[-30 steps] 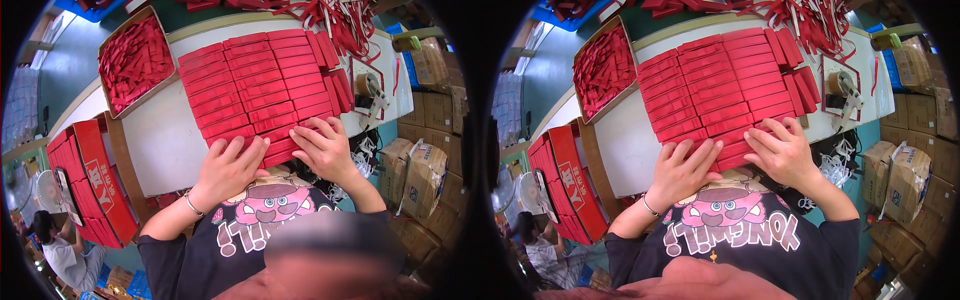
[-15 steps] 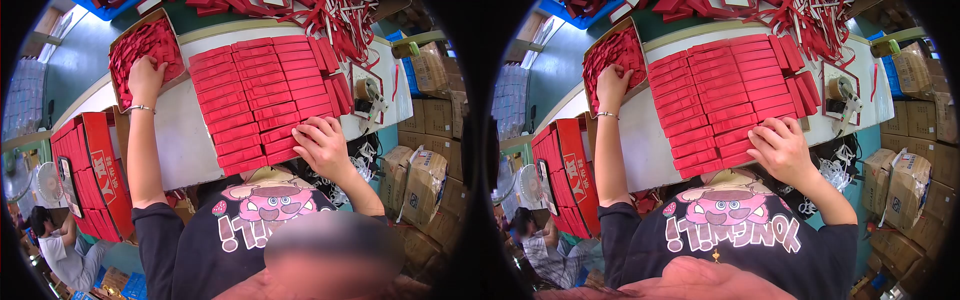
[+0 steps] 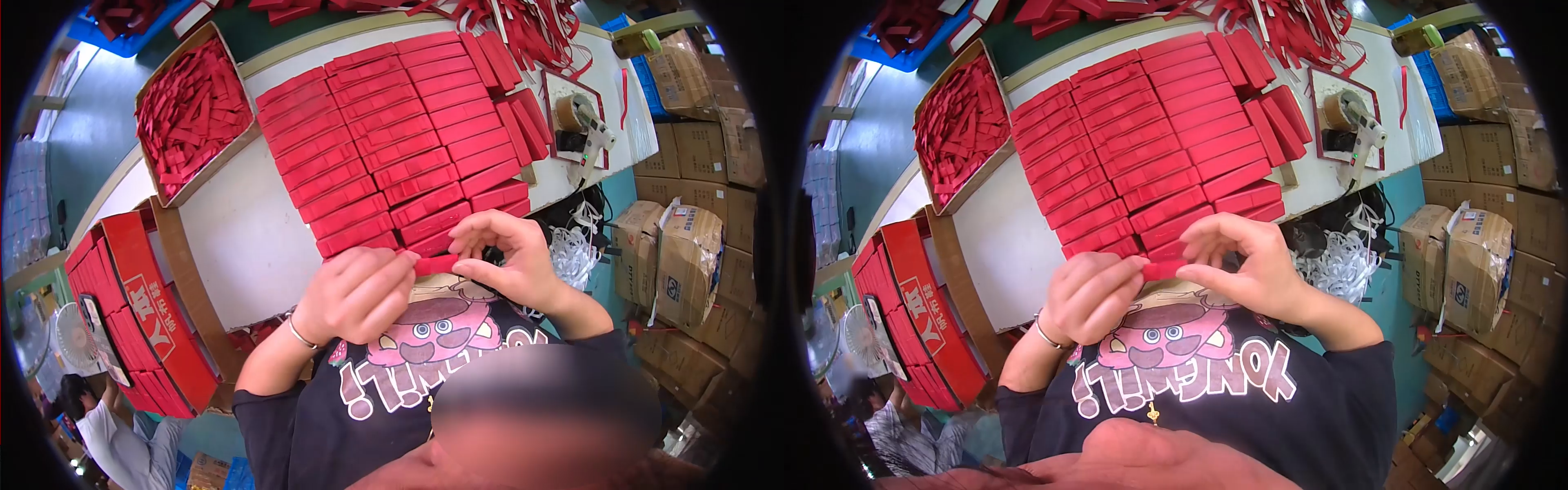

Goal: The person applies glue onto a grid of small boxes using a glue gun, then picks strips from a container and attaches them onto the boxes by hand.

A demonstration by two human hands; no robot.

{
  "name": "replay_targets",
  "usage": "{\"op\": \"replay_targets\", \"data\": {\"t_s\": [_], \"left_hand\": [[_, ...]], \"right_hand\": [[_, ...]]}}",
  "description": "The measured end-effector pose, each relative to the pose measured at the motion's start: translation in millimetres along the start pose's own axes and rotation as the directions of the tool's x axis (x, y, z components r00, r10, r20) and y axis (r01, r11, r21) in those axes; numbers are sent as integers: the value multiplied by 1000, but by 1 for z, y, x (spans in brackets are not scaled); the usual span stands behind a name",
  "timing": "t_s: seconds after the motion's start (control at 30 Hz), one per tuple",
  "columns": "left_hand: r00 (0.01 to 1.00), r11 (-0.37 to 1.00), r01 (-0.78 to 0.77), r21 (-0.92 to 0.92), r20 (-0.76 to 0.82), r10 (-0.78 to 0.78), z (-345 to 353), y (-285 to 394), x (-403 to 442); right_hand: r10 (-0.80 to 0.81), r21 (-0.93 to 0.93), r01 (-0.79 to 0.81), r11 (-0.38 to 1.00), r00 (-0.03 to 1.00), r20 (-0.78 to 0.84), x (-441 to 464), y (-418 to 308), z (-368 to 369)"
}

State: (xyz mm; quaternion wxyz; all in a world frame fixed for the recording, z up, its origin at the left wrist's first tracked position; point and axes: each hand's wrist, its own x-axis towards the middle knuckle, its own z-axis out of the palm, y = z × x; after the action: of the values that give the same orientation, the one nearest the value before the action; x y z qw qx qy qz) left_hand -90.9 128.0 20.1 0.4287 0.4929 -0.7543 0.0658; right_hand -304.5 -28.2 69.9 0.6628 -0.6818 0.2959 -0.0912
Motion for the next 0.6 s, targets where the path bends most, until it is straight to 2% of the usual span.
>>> {"op": "replay_targets", "data": {"t_s": [0.1, 0.2, 0.3, 0.47, 0.6], "left_hand": [[999, 999, -38, -7, 6, 38, 9, 3, -2], [998, 996, -60, 60, 29, 58, 5, 3, -1], [1000, 985, 12, 171, 9, -14, 1, 6, -19], [972, 959, 117, 259, 166, -164, 1, 15, -24], [915, 911, 155, 383, 292, -278, 11, 18, -21]], "right_hand": [[60, -29, -60, 998, 998, 29, -6, 9, -2], [0, -158, 1, 987, 1000, 8, -5, 7, -9], [-82, -159, 78, 984, 996, -22, 5, 15, -21], [-184, -341, 175, 924, 983, 7, 28, 20, -29], [-157, -400, 144, 905, 988, 1, 32, 15, -30]]}}
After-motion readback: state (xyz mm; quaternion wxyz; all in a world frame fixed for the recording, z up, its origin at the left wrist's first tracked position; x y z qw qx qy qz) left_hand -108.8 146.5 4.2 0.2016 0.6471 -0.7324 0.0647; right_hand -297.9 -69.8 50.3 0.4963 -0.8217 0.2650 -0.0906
